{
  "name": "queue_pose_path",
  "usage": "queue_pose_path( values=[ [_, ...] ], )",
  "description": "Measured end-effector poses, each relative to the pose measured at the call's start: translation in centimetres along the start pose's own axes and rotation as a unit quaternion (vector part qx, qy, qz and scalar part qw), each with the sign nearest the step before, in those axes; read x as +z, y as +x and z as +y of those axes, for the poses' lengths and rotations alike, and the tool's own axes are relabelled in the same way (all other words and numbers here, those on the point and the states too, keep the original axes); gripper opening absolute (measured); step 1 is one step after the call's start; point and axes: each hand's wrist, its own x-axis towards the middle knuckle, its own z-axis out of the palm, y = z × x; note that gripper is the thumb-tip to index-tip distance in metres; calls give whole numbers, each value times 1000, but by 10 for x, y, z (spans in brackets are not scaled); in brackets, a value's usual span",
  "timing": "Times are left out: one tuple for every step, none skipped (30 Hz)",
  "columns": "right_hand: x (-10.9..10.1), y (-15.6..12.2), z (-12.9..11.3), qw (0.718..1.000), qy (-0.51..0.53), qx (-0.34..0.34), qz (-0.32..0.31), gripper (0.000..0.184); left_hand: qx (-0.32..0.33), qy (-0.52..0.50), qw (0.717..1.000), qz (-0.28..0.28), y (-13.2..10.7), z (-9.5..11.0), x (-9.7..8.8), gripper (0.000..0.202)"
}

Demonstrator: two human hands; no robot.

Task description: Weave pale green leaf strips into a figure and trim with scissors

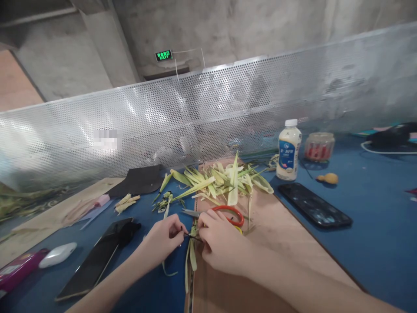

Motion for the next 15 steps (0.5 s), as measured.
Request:
queue_pose_path(
  values=[
    [0, 0, 0, 1000, -2, -2, 2, 9, -1, 10, 1000, 4, 0, 1, 0, 10],
    [0, 0, 0, 1000, -3, -4, 2, 9, -2, 16, 1000, 8, 0, 1, -1, 11],
    [0, 1, 0, 1000, -3, -7, 2, 10, -4, 19, 1000, 10, 0, 2, -1, 11],
    [-1, 1, 0, 1000, -2, -8, 2, 10, -5, 20, 1000, 12, 0, 2, -1, 12],
    [-2, 2, -1, 1000, -1, -9, 1, 10, -5, 20, 1000, 13, 0, 2, 0, 12],
    [-3, 2, -2, 1000, 0, -8, 0, 10, -5, 20, 1000, 15, 0, 2, 0, 11],
    [-4, 2, -3, 1000, 0, -9, -1, 10, -4, 19, 1000, 15, 0, 2, 1, 11],
    [-5, 2, -3, 1000, 0, -8, -5, 10, -5, 19, 1000, 16, -1, 2, 1, 10],
    [-6, 2, -4, 1000, -1, -6, -7, 10, -6, 20, 1000, 16, -1, 2, 1, 9],
    [-7, 2, -4, 1000, -4, -1, -8, 11, -8, 19, 1000, 16, -1, 2, 1, 9],
    [-8, 1, -4, 1000, -10, 6, -7, 10, -9, 13, 1000, 13, -1, 2, 0, 9],
    [-9, 1, -4, 1000, -16, 16, -4, 9, -9, 0, 1000, 8, -1, 2, 0, 10],
    [-9, 0, -4, 999, -22, 27, -1, 8, -9, -22, 1000, -1, -1, 1, -1, 10],
    [-10, 0, -5, 999, -26, 39, 5, 6, -7, -50, 999, -12, -1, 1, -2, 11],
    [-10, 0, -5, 998, -29, 49, 10, 3, -5, -80, 997, -23, -1, 0, -3, 11]
  ],
)
